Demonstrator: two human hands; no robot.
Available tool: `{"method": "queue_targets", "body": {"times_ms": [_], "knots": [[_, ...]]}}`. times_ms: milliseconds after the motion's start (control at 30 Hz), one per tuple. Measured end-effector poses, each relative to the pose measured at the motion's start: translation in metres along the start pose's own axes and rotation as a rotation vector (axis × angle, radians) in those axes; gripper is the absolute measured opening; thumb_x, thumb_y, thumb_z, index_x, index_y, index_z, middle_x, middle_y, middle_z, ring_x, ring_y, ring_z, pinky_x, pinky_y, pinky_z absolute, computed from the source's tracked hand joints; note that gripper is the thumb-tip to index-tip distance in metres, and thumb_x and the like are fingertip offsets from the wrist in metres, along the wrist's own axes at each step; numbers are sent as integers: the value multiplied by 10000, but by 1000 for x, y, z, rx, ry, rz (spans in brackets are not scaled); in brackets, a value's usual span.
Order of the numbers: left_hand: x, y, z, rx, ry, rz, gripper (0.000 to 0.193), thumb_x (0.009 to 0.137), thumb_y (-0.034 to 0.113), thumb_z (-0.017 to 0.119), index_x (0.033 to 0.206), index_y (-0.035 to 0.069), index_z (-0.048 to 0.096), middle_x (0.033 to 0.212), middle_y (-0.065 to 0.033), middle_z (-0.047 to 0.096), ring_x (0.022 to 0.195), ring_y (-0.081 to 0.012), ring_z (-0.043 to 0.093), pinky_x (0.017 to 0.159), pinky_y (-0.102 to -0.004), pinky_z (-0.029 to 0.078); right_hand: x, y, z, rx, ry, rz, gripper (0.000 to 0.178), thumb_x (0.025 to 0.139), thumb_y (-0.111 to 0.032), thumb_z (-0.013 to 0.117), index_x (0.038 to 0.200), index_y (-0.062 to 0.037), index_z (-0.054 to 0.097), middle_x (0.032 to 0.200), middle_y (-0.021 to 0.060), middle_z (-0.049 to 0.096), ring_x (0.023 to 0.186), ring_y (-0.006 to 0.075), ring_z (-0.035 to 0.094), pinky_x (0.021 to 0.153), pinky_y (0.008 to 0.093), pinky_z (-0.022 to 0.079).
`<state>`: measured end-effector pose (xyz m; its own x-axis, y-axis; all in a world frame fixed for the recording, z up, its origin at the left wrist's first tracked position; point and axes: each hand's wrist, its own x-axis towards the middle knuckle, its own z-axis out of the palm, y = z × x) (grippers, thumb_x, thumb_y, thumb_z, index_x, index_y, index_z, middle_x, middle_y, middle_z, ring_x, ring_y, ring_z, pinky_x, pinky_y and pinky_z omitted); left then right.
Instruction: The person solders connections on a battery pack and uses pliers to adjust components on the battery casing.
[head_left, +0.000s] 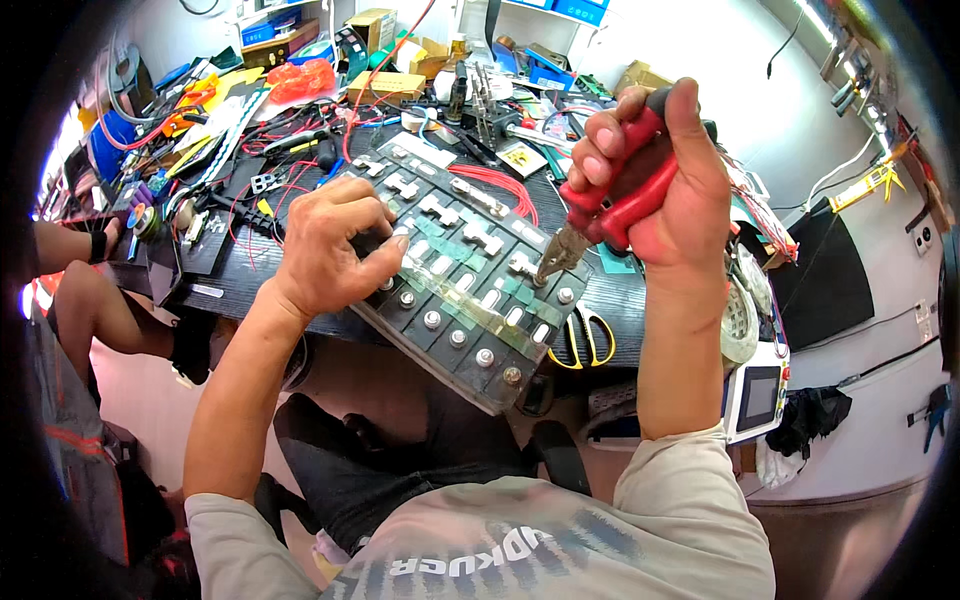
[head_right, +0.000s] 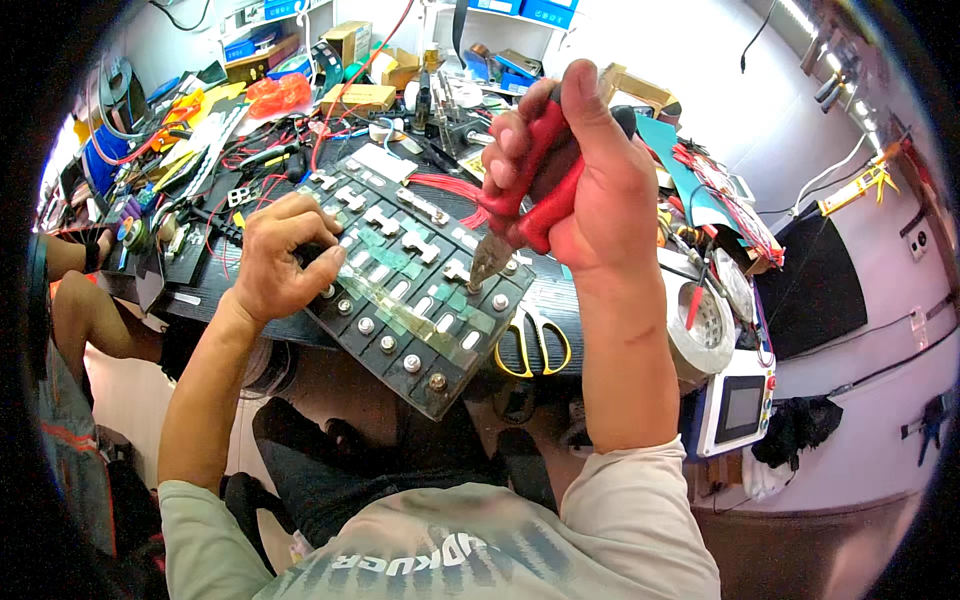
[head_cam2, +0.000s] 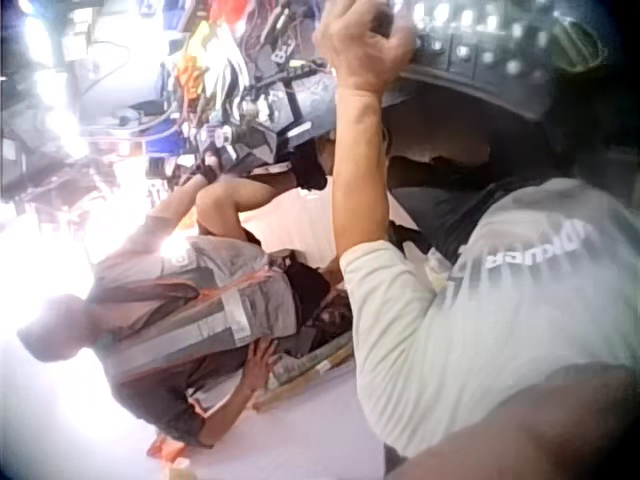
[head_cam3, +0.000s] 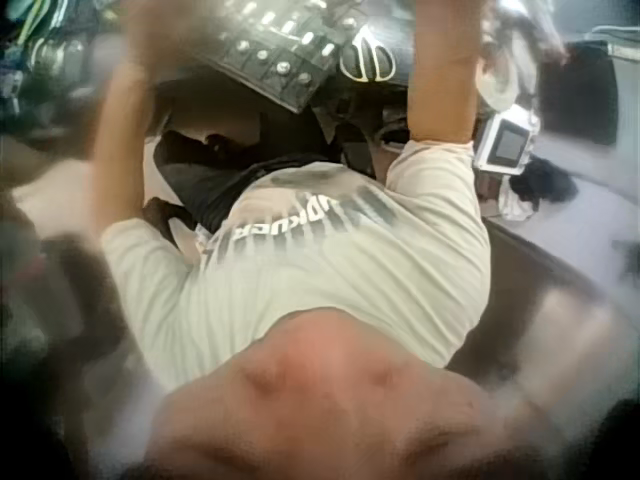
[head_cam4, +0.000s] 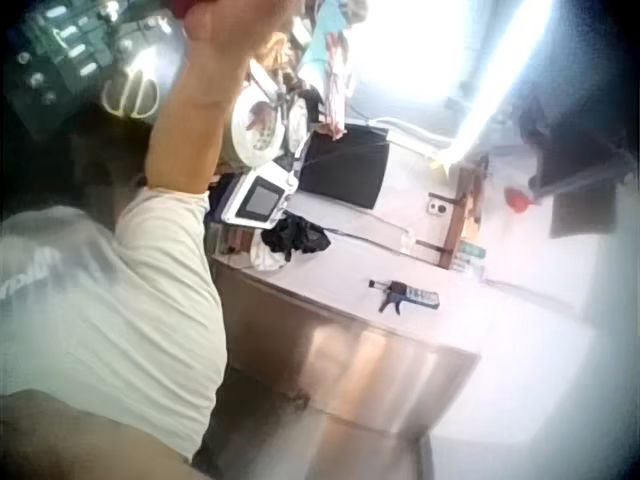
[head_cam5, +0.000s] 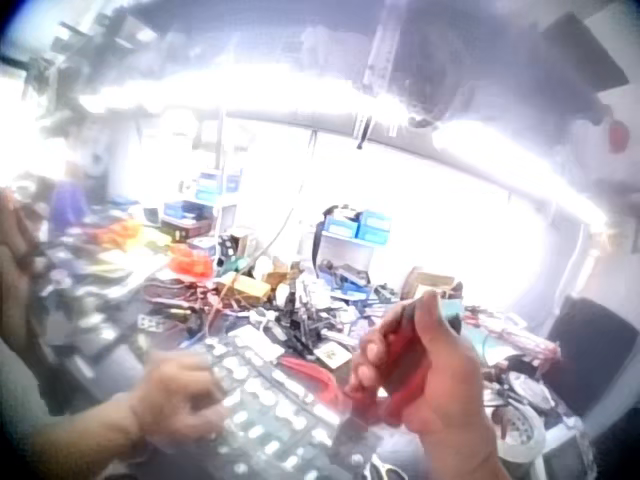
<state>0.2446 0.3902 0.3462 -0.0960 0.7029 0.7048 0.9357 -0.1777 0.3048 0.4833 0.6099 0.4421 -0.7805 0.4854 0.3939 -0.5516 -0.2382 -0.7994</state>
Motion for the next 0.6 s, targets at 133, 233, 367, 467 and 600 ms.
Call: {"method": "queue_targets", "body": {"times_ms": [133,233,367,467,600], "knots": [[0,-2,0,25,-22,-2,126,799,109,800,752,19,726,883,-129,756,827,-303,741,752,-400,578,7,2,-7,21,-37,33,516,1076,-548,705,1076,-32,683,878,134,708,772,287,700,737,431,591],[-1,-3,1,2,0,-2,119,799,107,807,760,21,734,887,-129,760,837,-305,744,759,-399,578,9,-3,-6,-54,-105,72,530,1093,-553,669,1137,-25,694,944,169,752,876,327,759,802,448,623],[-1,-3,5,-18,72,33,219,822,178,836,701,54,702,813,-89,731,755,-303,707,687,-405,548,7,-12,2,-310,-134,90,546,1132,-519,604,1287,-3,693,1204,240,788,1097,349,788,914,447,640],[-1,-3,6,-30,84,25,209,817,174,835,705,51,710,815,-87,737,761,-300,712,691,-407,552,-1,-14,11,-467,-137,28,603,1139,-509,592,1411,24,663,1316,238,761,1168,317,767,937,411,644],[-1,-1,5,-42,82,6,187,815,158,826,708,50,717,832,-88,751,772,-299,724,704,-403,560,-9,-16,15,-364,-213,66,617,1156,-498,565,1437,45,649,1281,221,770,1165,281,767,900,379,639]]}}
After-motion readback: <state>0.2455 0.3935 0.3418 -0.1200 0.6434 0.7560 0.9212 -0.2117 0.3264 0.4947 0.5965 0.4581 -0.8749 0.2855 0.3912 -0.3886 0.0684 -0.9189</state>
